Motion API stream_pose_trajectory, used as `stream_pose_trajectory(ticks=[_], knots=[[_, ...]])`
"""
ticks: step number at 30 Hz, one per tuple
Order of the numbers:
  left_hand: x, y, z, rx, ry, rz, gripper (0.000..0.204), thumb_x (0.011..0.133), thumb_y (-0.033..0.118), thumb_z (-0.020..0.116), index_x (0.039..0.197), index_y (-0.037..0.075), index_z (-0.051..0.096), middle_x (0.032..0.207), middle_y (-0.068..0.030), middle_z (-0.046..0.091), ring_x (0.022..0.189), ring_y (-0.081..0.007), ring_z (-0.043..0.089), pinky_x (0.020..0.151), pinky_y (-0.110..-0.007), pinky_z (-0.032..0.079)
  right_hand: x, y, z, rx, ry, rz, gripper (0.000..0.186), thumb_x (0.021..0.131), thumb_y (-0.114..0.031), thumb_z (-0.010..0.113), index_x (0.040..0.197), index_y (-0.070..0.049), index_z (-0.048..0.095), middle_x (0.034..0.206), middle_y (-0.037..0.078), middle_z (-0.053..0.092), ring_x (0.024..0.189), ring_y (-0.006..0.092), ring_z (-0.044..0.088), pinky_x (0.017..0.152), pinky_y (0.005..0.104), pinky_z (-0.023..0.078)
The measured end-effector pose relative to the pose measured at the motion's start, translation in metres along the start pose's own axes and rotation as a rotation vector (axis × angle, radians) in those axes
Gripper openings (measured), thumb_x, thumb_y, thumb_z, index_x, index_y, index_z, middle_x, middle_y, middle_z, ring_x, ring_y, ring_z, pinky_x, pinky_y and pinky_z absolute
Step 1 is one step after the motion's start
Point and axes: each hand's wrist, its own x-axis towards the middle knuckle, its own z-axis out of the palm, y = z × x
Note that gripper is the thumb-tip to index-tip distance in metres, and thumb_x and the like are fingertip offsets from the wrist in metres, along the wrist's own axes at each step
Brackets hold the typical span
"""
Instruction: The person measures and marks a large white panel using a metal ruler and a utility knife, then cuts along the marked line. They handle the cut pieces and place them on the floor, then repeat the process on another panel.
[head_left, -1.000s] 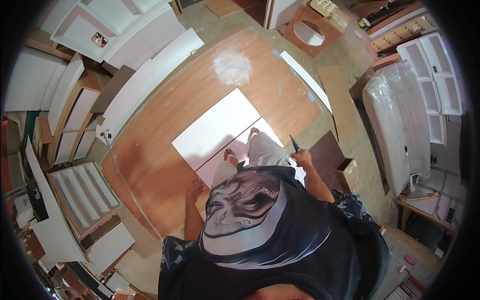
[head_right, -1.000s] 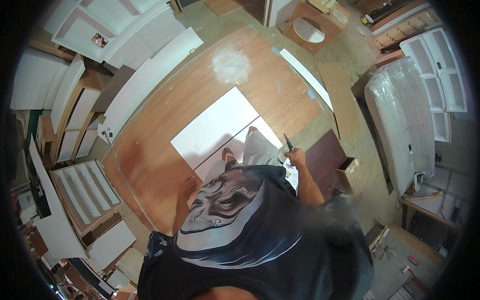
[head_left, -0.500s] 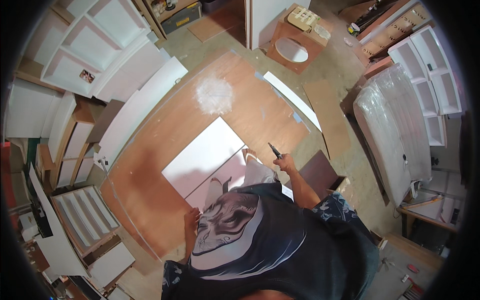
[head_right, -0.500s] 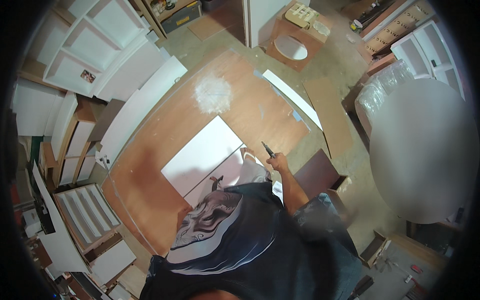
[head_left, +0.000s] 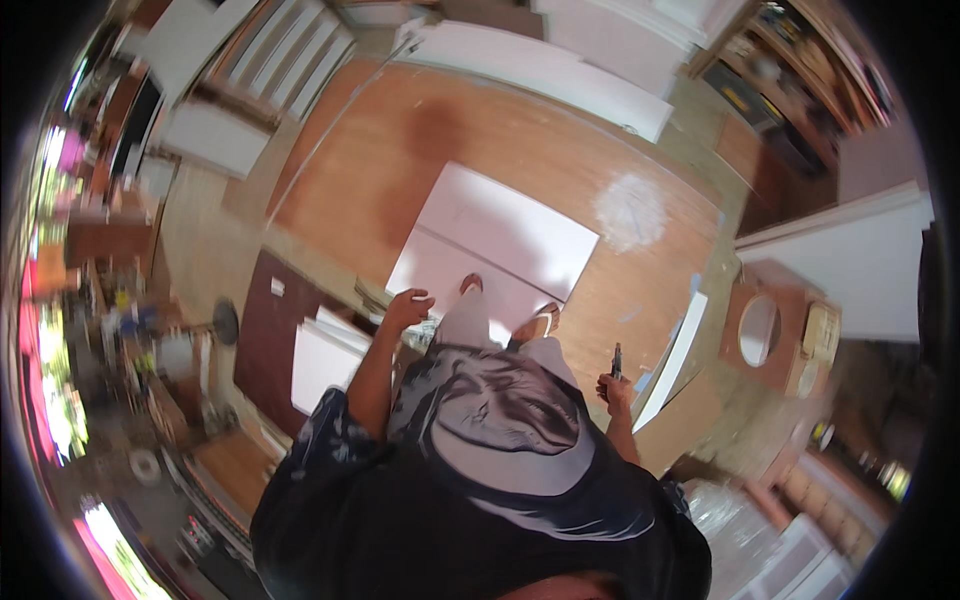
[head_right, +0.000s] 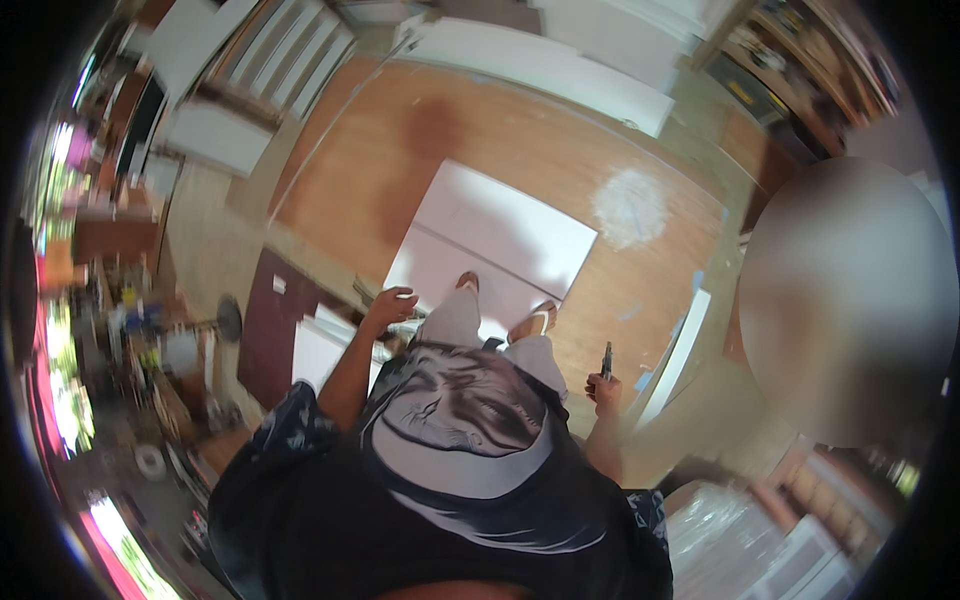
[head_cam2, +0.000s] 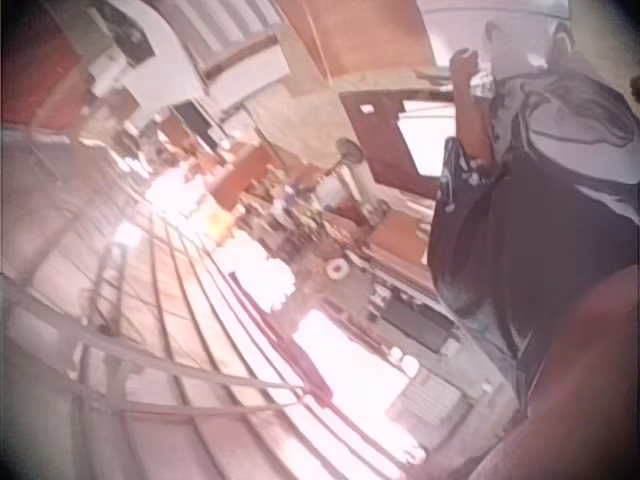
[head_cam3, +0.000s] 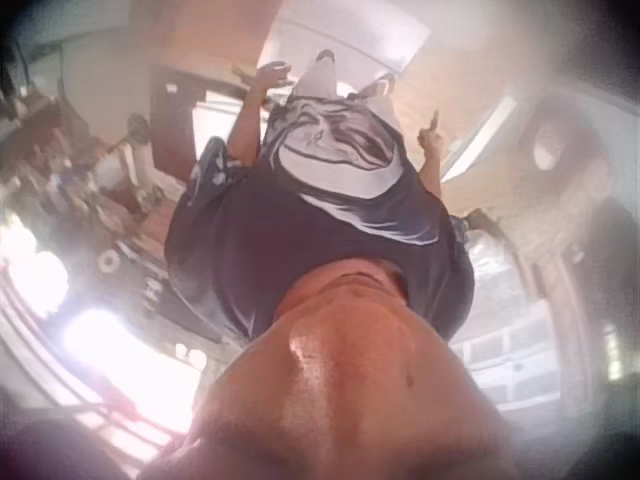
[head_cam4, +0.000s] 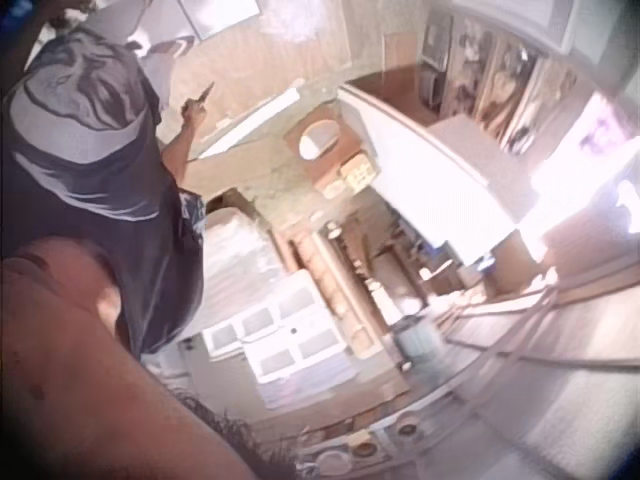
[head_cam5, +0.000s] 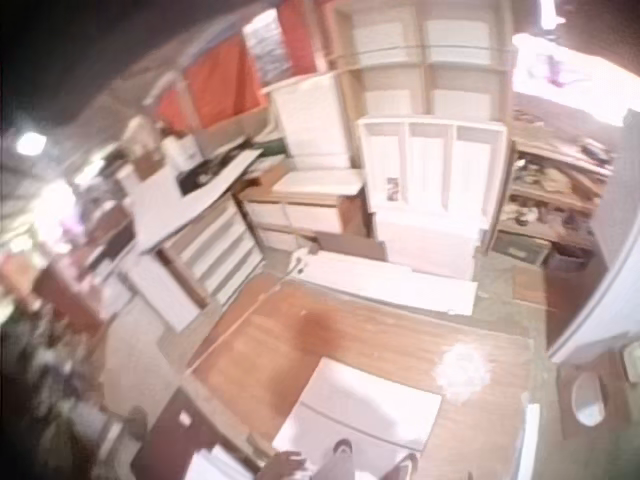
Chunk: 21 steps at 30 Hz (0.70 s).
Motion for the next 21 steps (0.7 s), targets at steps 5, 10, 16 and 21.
stream_pose_trajectory(ticks=[5,10,16,21], knots=[[-0.035,-0.141,0.007,-0.093,0.147,-0.21,0.043,0.089,0.033,0.081,0.117,0.003,0.068,0.081,-0.0066,0.067,0.066,-0.0156,0.064,0.054,-0.03,0.051,-0.009,-0.037,0.009,-0.067,-0.079,-0.031,0.028,0.089,-0.027,0.078,0.097,-0.004,0.063,0.073,0.008,0.065,0.056,0.019,0.066,0.049,0.032,0.053],[-0.063,-0.206,0.036,-0.381,0.146,-0.327,0.032,0.09,0.032,0.079,0.101,0.003,0.069,0.083,-0.0076,0.067,0.065,-0.0186,0.064,0.054,-0.034,0.053,-0.002,-0.085,0.013,-0.26,-0.209,-0.174,0.046,0.092,-0.049,0.076,0.091,-0.006,0.061,0.07,0.007,0.063,0.053,0.0182,0.063,0.05,0.032,0.054],[-0.054,-0.206,0.015,-0.389,-0.043,-0.309,0.045,0.092,0.044,0.075,0.119,0.009,0.069,0.104,-0.0103,0.069,0.084,-0.0249,0.069,0.07,-0.044,0.059,-0.002,-0.146,0.063,-0.465,-0.254,-0.225,0.046,0.1,-0.051,0.065,0.088,-0.007,0.059,0.065,0.005,0.055,0.055,0.0179,0.06,0.051,0.0322,0.05],[-0.066,-0.211,-0.018,-0.326,-0.255,-0.363,0.071,0.094,0.053,0.067,0.15,0.017,0.045,0.154,-0.0181,0.046,0.124,-0.0447,0.061,0.094,-0.06,0.057,-0.071,-0.198,0.145,-0.802,-0.393,-0.307,0.046,0.103,-0.048,0.059,0.083,-0.006,0.06,0.069,0.005,0.056,0.059,0.0168,0.055,0.058,0.0337,0.046]])
